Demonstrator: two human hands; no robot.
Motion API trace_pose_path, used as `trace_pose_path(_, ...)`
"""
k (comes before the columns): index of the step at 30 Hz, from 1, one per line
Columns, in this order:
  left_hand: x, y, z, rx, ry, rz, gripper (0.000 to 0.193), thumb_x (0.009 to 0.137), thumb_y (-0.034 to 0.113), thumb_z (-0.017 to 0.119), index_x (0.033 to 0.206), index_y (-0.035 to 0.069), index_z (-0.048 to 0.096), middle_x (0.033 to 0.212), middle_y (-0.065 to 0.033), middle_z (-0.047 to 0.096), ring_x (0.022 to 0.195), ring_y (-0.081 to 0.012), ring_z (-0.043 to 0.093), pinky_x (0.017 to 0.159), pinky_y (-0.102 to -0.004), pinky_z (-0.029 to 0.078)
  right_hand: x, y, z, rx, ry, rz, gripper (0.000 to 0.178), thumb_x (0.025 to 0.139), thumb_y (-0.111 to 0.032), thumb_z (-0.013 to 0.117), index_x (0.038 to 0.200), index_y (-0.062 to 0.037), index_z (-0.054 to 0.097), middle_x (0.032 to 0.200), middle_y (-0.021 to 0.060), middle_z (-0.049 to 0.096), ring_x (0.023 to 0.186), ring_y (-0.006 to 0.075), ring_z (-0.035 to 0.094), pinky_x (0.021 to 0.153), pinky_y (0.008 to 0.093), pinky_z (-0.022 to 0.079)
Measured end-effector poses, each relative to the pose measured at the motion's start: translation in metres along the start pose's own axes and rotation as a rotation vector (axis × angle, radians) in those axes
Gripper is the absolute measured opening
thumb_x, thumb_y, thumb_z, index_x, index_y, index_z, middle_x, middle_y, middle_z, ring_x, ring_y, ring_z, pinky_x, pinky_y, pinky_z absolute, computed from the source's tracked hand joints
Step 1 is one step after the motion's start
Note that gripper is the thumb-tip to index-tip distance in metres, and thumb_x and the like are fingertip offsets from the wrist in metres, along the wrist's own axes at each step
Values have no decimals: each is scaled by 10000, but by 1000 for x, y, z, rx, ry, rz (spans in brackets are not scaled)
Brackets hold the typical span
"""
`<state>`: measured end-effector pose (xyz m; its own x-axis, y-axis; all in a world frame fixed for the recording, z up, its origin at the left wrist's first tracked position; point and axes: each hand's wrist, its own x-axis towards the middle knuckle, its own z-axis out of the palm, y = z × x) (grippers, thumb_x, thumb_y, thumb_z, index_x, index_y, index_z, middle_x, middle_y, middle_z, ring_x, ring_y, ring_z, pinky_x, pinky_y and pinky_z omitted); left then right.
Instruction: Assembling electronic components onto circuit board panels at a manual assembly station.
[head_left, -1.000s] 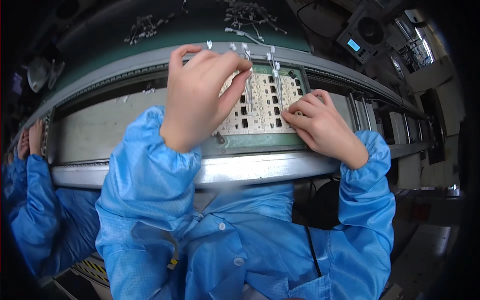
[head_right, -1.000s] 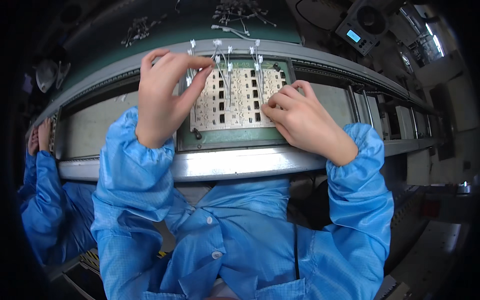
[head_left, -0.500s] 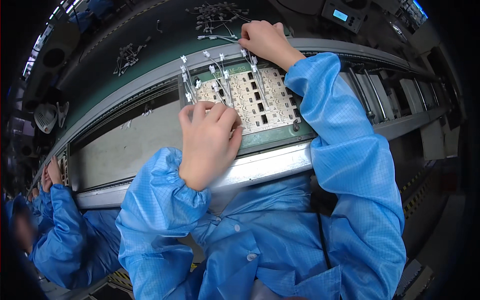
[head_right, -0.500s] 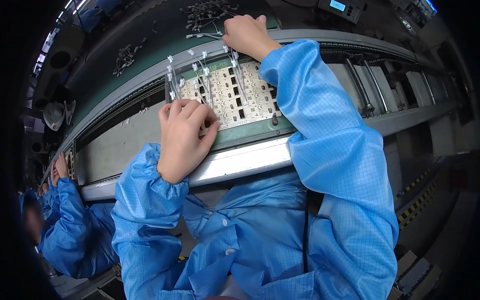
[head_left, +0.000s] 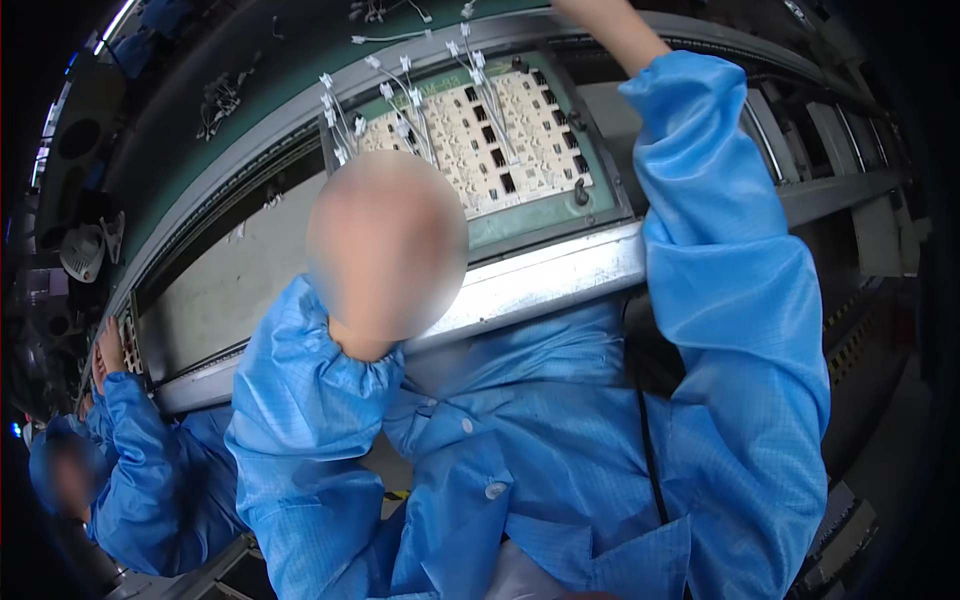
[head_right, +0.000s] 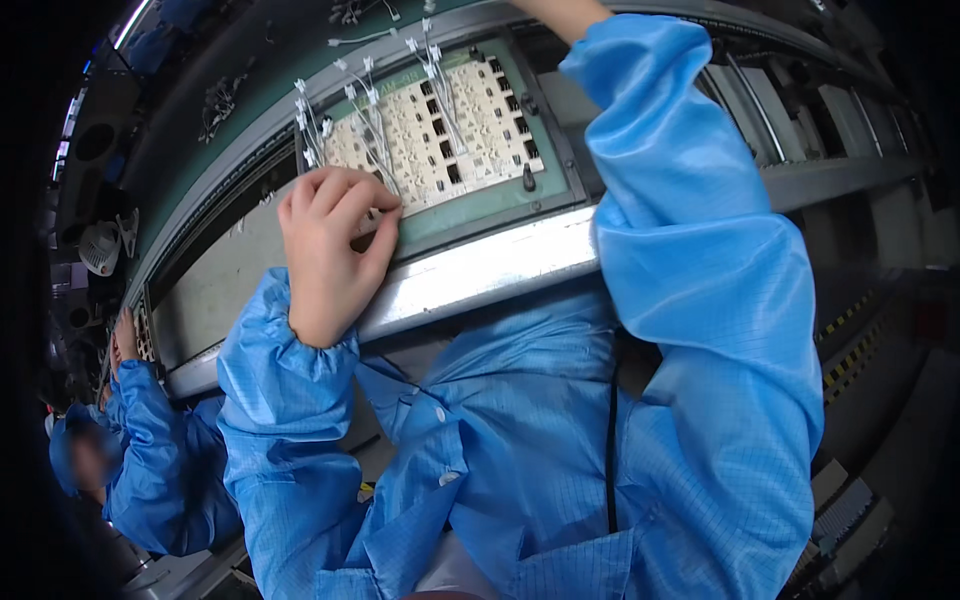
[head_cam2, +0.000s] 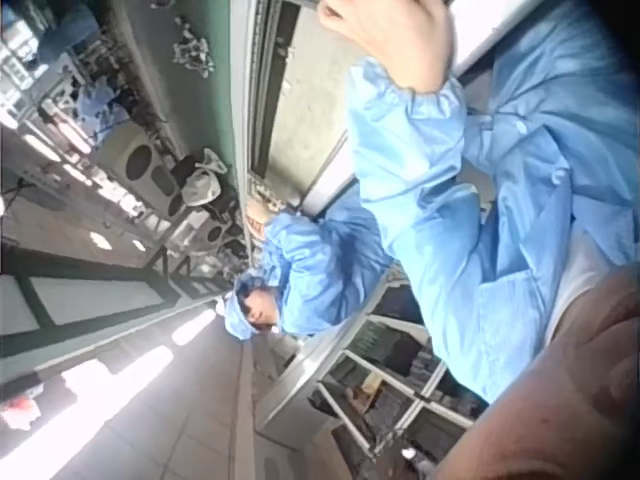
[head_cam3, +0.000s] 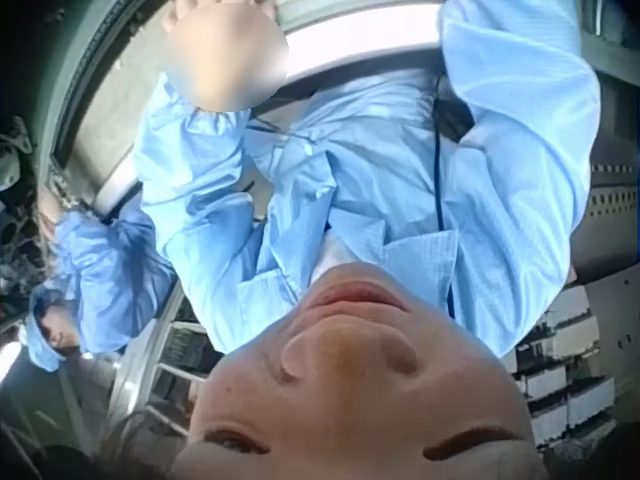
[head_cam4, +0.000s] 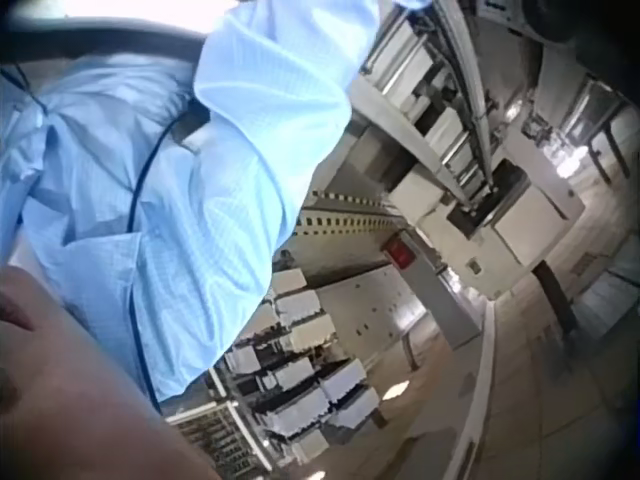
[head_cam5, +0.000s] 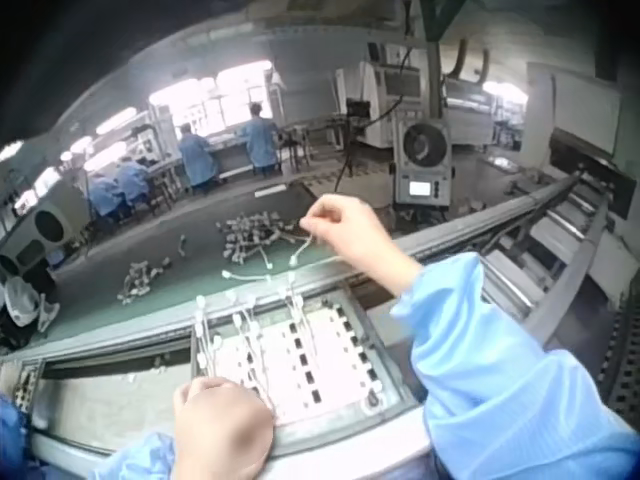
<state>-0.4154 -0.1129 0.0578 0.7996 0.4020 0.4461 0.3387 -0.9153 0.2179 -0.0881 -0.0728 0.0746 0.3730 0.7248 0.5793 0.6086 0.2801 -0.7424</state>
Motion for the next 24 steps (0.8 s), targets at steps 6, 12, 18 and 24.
trace_pose_path(6, -1, -2, 2, 23, -2, -14, 85, 766, 90, 706, 839, 129, 688, 1005, 9, 647, 1122, -297, 538, 985, -486, 355, -27, 1, -32, 236, -28, 124, 155, 930, -173, 731, 922, -22, 696, 764, 8, 670, 661, 76, 598, 617, 226, 476)
trace_pose_path(12, -1, 0, 4, 32, -7, -36, 86, 764, 97, 718, 836, 135, 691, 1019, 16, 653, 1120, -300, 537, 982, -482, 353, -33, 3, -42, 239, -24, 96, 148, 924, -150, 734, 949, -11, 692, 796, 13, 678, 697, 81, 613, 649, 229, 489)
trace_pose_path(18, -3, -4, 2, 82, 32, -20, 84, 764, 95, 723, 834, 135, 700, 1030, 22, 661, 1135, -304, 530, 989, -489, 349, -34, -14, -34, 302, -19, 102, 151, 916, -138, 737, 977, -9, 686, 817, 13, 676, 711, 78, 601, 657, 228, 483)
trace_pose_path(24, -3, -3, -1, 108, 17, 60, 96, 769, 95, 708, 859, 130, 712, 1077, 17, 665, 1159, -309, 518, 1000, -513, 341, -59, -34, -50, 267, -10, 186, 179, 945, -181, 725, 977, -10, 683, 805, 13, 676, 688, 79, 595, 637, 210, 466)
